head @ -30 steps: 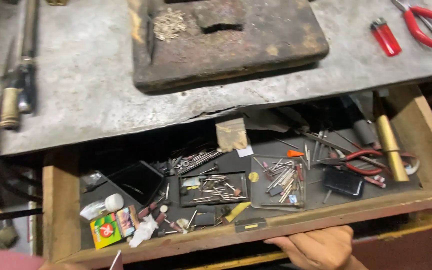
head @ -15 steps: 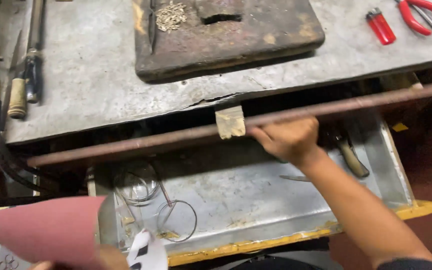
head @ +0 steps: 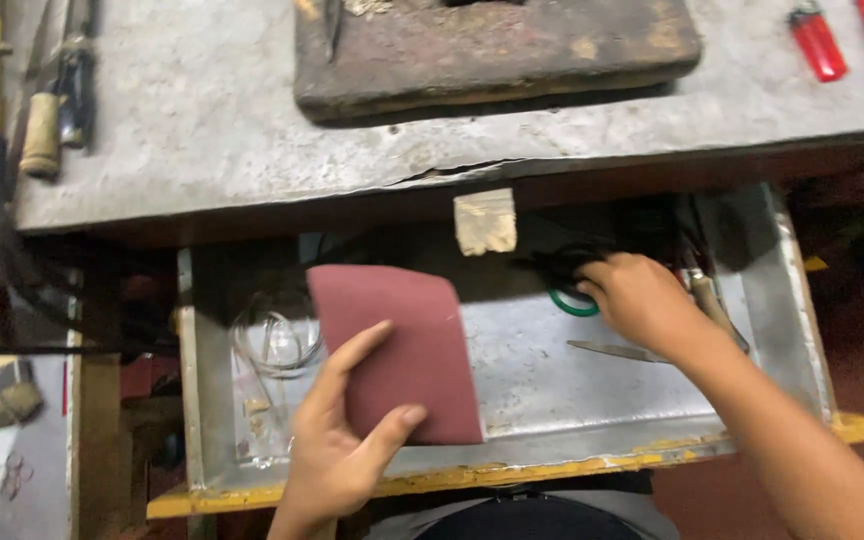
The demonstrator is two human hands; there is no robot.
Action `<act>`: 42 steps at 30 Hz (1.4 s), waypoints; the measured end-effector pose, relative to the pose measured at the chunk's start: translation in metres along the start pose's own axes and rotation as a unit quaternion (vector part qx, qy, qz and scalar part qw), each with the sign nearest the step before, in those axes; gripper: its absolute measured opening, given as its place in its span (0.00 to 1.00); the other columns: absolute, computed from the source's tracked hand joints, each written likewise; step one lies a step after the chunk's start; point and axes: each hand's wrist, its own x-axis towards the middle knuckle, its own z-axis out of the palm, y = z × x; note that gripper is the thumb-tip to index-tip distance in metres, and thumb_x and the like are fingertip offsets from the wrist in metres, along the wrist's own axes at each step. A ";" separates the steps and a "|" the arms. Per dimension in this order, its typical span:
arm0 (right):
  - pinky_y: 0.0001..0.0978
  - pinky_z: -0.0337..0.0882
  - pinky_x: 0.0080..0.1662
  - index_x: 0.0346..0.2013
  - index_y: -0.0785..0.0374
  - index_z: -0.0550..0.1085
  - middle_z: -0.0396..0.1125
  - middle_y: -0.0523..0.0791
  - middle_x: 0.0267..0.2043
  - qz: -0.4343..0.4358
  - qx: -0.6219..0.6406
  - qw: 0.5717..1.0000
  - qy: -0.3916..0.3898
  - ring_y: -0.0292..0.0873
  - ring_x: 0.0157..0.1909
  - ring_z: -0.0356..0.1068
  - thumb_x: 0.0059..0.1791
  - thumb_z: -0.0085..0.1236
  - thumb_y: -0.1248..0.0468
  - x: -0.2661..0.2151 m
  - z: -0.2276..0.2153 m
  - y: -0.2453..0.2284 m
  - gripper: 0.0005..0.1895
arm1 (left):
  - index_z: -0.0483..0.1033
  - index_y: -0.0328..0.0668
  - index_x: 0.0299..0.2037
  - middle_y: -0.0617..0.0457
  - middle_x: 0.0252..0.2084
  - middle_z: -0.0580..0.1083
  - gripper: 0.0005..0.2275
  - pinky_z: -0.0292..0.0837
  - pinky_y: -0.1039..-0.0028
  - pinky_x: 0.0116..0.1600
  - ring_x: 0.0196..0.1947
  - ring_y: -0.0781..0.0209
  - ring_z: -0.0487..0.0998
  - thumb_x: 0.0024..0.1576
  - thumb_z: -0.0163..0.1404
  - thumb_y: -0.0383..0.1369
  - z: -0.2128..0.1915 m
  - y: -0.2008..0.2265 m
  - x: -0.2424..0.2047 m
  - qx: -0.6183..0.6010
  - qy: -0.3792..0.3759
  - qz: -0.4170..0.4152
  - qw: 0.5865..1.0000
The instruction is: The person uses pliers to hold small metal jewelry components and sands them with a piece of sandpaper at a workshop bench.
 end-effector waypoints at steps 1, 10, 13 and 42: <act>0.55 0.72 0.42 0.51 0.53 0.77 0.73 0.49 0.44 -0.011 0.009 0.999 0.042 0.60 0.48 0.73 0.53 0.52 0.57 -0.001 0.017 0.005 0.14 | 0.69 0.40 0.65 0.47 0.65 0.72 0.29 0.74 0.69 0.65 0.65 0.56 0.74 0.52 0.60 0.35 0.002 0.001 0.005 0.001 -0.032 -0.005 0.999; 0.56 0.72 0.31 0.55 0.45 0.73 0.78 0.42 0.40 0.068 -0.124 0.989 0.054 0.59 0.39 0.78 0.47 0.58 0.45 -0.003 0.037 -0.001 0.24 | 0.59 0.36 0.70 0.43 0.70 0.65 0.33 0.68 0.67 0.70 0.70 0.54 0.67 0.55 0.56 0.36 0.008 -0.008 0.024 -0.160 -0.023 -0.014 0.987; 0.56 0.67 0.27 0.52 0.52 0.68 0.72 0.46 0.34 0.024 -0.130 0.991 0.017 0.61 0.37 0.75 0.49 0.59 0.54 -0.012 0.027 -0.021 0.19 | 0.66 0.39 0.65 0.45 0.65 0.69 0.26 0.73 0.69 0.63 0.62 0.56 0.73 0.55 0.57 0.33 0.007 -0.018 0.028 -0.210 -0.012 -0.048 0.976; 0.31 0.64 0.34 0.28 0.51 0.70 0.65 0.38 0.24 -0.218 0.246 0.917 -0.226 0.40 0.27 0.60 0.40 0.63 0.29 -0.071 -0.051 -0.069 0.30 | 0.79 0.47 0.53 0.54 0.55 0.80 0.22 0.72 0.69 0.66 0.60 0.60 0.79 0.46 0.51 0.25 -0.001 0.005 0.047 -0.085 -0.248 -0.034 0.964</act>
